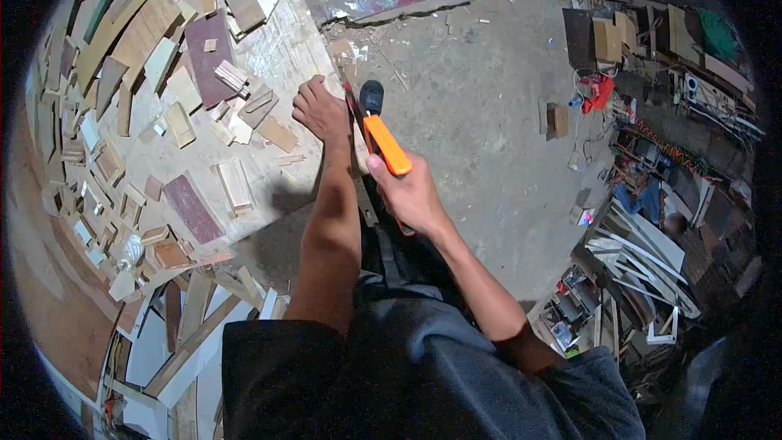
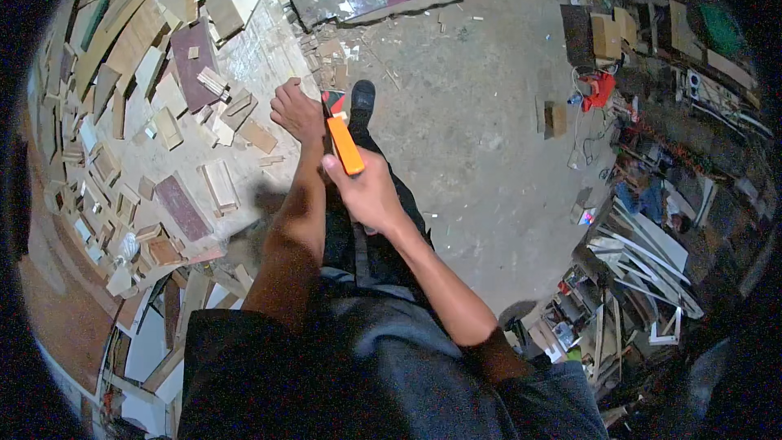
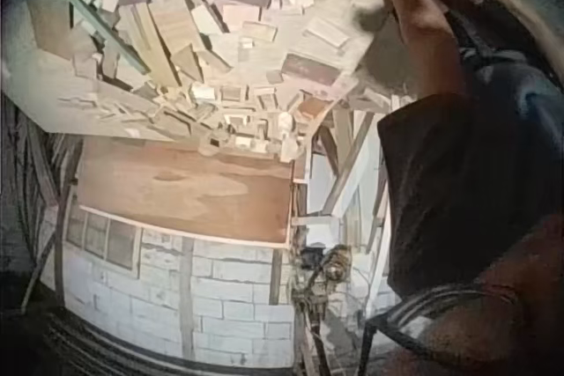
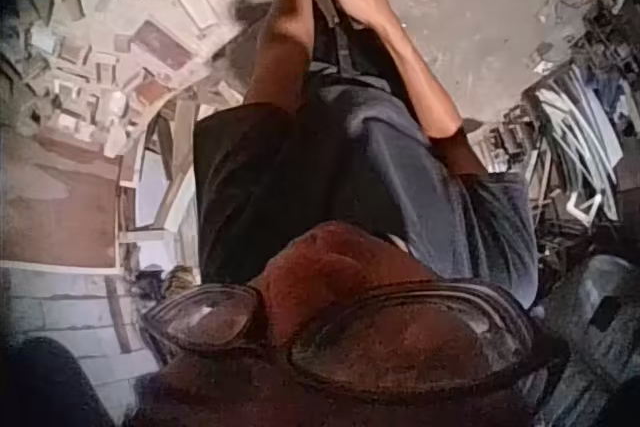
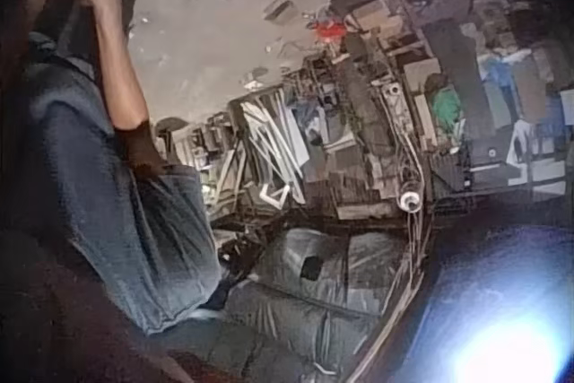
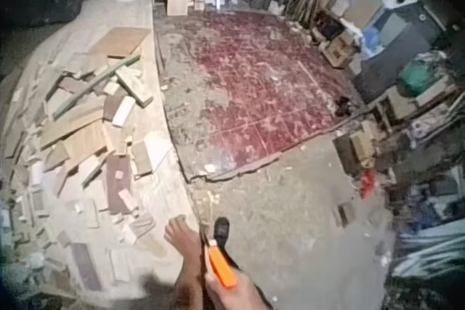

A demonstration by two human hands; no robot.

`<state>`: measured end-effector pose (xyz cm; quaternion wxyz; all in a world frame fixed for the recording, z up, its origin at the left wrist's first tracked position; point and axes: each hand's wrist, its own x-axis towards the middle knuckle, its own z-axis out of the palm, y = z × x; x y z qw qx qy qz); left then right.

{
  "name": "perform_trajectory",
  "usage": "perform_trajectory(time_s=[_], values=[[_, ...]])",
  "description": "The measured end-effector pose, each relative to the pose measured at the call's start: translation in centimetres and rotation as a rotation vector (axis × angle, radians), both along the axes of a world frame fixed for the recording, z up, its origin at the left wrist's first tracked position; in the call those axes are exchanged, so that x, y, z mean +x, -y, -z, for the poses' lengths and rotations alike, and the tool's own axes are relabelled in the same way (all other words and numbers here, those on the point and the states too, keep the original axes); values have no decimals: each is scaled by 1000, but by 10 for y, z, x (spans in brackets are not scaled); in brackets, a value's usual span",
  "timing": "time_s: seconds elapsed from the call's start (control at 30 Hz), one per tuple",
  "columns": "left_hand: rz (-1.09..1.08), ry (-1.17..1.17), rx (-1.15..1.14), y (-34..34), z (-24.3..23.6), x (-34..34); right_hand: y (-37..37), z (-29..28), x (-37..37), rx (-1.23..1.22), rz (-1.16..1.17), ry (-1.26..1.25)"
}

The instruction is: Sawing a small piece of wood and applying glue in a workshop environment.

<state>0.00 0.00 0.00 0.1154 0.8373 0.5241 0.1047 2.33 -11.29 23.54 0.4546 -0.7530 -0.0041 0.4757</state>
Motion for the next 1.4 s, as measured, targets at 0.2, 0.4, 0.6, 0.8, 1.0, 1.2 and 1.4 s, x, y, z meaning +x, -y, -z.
perform_trajectory(time_s=[0.2,0.4,0.6,0.8,1.0,1.2,1.4], values=[[40,50,-16,-3,-8,4,20,14,5,44,-35,184],[21,-62,55,2,-7,3,24,17,-3,94,-65,242],[98,-97,66,-6,1,5,22,22,-13,115,-101,282],[98,-52,103,-3,11,4,19,20,-15,102,-80,231],[131,61,77,0,0,-2,13,7,-14,40,5,161],[255,53,69,-3,-10,0,11,3,-11,-7,33,106],[366,31,74,-7,-9,0,18,1,-17,9,92,90]])
